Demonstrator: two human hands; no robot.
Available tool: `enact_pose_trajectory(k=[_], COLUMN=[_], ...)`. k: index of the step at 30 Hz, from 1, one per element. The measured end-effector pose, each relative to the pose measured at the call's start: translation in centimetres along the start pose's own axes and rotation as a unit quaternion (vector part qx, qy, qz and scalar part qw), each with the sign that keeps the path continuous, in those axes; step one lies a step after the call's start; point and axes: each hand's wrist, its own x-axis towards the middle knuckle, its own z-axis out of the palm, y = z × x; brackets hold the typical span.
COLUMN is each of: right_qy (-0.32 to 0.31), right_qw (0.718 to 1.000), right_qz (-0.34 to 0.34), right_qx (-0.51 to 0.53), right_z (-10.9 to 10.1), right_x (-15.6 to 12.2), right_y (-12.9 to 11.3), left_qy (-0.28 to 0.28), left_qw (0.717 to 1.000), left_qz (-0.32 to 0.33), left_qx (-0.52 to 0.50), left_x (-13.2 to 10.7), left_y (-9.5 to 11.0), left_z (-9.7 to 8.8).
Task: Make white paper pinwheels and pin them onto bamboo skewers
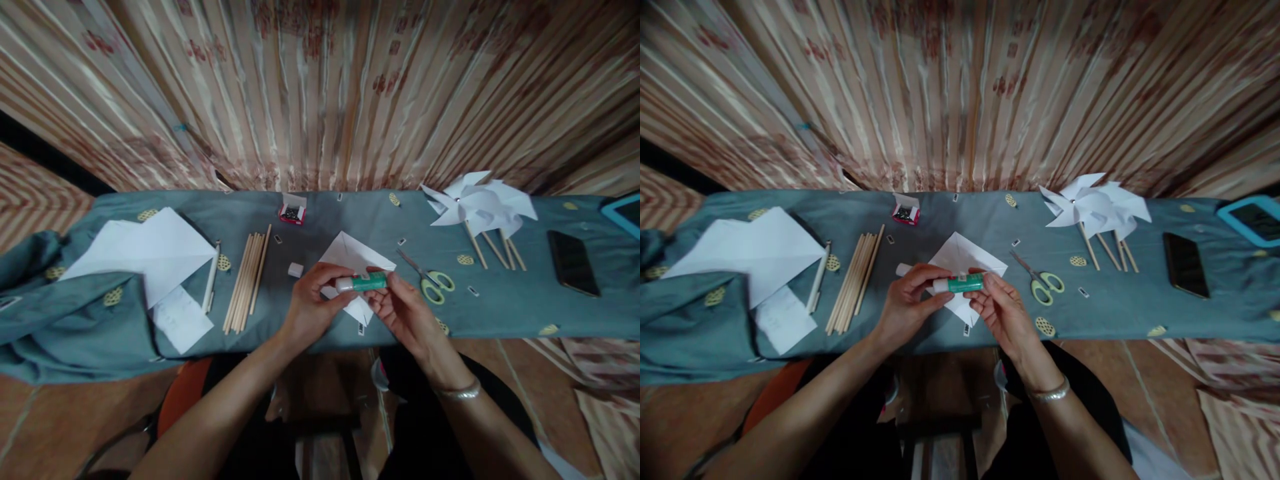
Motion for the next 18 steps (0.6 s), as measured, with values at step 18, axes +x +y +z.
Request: enact_pose_trajectory(k=[18], right_qy=[0.037], right_qw=[0.999], right_qz=[0.006], right_qx=[-0.035], right_z=[-0.67], right_x=[-0.05], right_y=[0.07], left_qy=[-0.009], left_qw=[1.000], left_qz=[0.016], left_qx=[0.014], left_x=[-0.07], left_y=[0.07], left_z=[-0.33])
